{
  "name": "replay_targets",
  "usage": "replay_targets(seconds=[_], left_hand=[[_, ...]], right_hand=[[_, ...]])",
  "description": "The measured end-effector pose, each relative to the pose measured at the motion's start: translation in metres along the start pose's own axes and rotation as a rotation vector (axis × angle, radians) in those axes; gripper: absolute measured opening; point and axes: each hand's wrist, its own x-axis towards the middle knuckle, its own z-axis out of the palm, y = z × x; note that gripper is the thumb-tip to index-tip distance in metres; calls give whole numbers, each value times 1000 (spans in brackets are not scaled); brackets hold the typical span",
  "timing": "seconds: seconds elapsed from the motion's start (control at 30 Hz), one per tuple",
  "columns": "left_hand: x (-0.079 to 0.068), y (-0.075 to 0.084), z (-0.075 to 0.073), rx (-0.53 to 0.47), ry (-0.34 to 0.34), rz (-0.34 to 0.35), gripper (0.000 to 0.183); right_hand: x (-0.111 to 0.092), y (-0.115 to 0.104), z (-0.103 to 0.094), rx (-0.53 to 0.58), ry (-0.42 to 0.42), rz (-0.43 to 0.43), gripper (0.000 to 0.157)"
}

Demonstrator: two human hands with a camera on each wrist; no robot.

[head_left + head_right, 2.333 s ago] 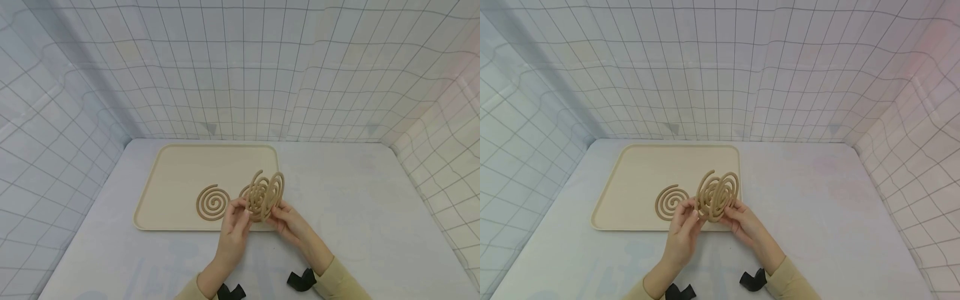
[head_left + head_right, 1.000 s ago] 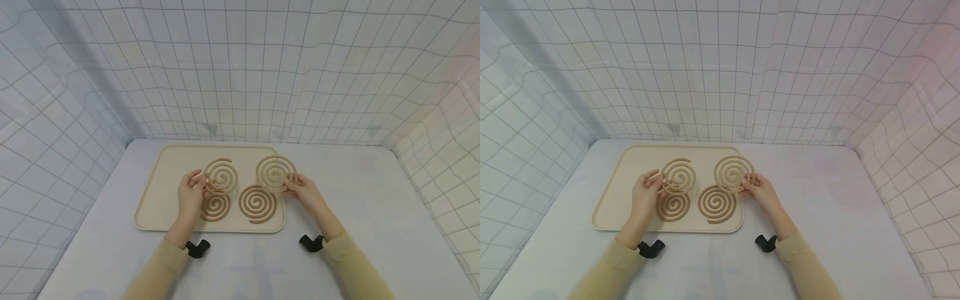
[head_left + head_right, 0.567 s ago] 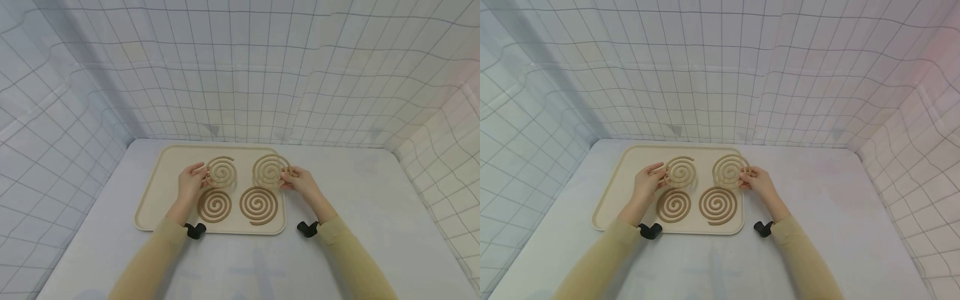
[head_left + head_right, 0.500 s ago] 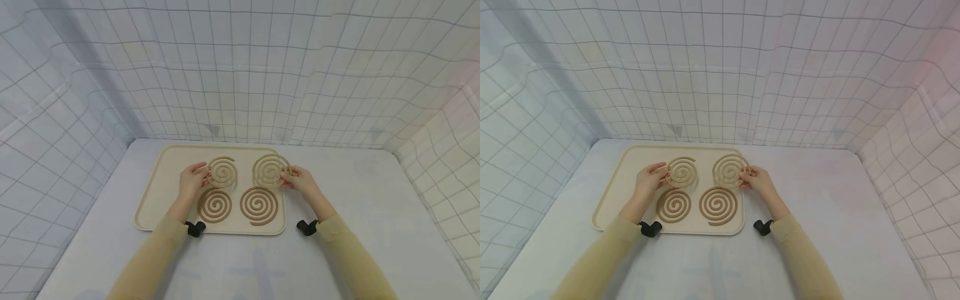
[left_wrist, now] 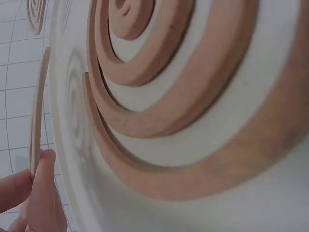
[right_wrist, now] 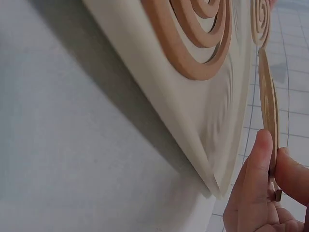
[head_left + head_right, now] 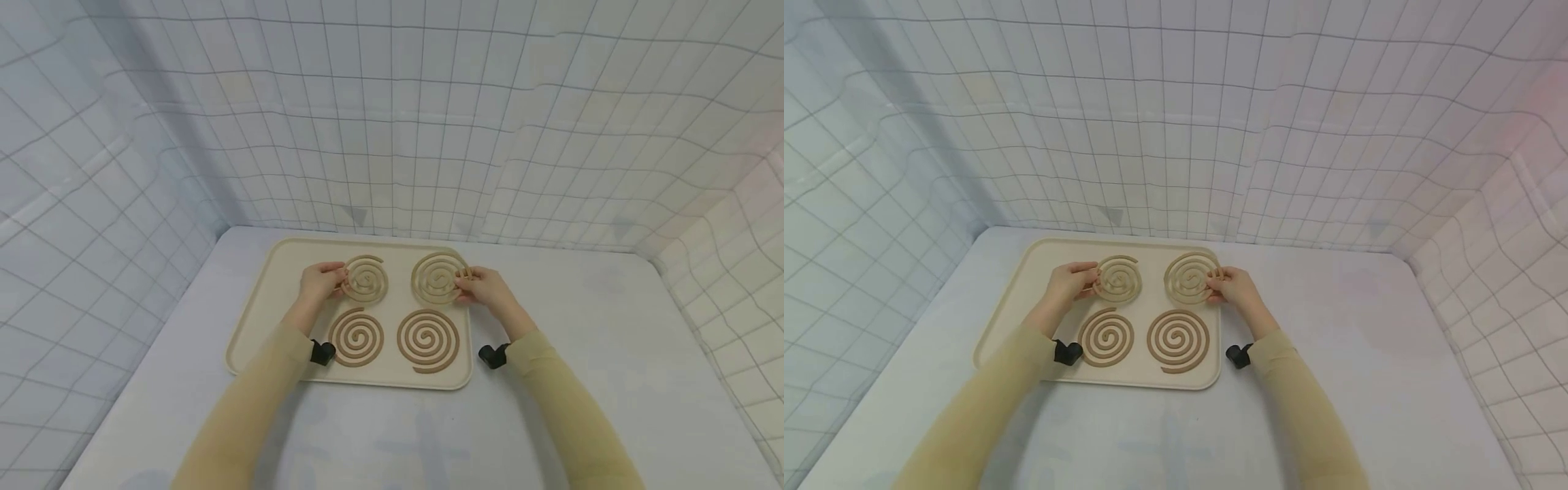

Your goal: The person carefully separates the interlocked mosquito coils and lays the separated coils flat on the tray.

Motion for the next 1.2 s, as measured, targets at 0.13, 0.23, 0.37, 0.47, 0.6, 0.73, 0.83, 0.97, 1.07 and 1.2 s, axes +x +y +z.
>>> replay_targets(seconds=[0.13,0.23,0.37,0.47,0.6,0.73,0.83,0.97,1.07,1.2], left_hand=[[4,1,4,-2,1,-23,38],[9,-1,5,93,54,-11,37],[15,-5,5,263,137,43,38],[16,-6,6,361,158,101,36],[15,-6,8,454,166,146,30],[14,-8,10,473,161,145,28],[14,-9,11,481,154,150,29],[14,-10,11,536,82,200,35],[15,-11,11,637,-28,272,48],[15,-11,13,806,-154,352,72]], right_hand=[[5,-2,3,-15,-25,36,42],[7,-3,5,-27,-40,53,44],[8,-5,7,-46,-42,72,44],[8,-6,9,-46,-41,84,44],[10,-6,10,-37,-36,98,40],[13,-5,11,-47,-32,104,38],[14,-4,12,-51,-31,110,40],[15,-3,11,-46,-26,106,38],[15,-3,11,-46,-26,96,37],[15,-5,13,-33,-28,101,38]])
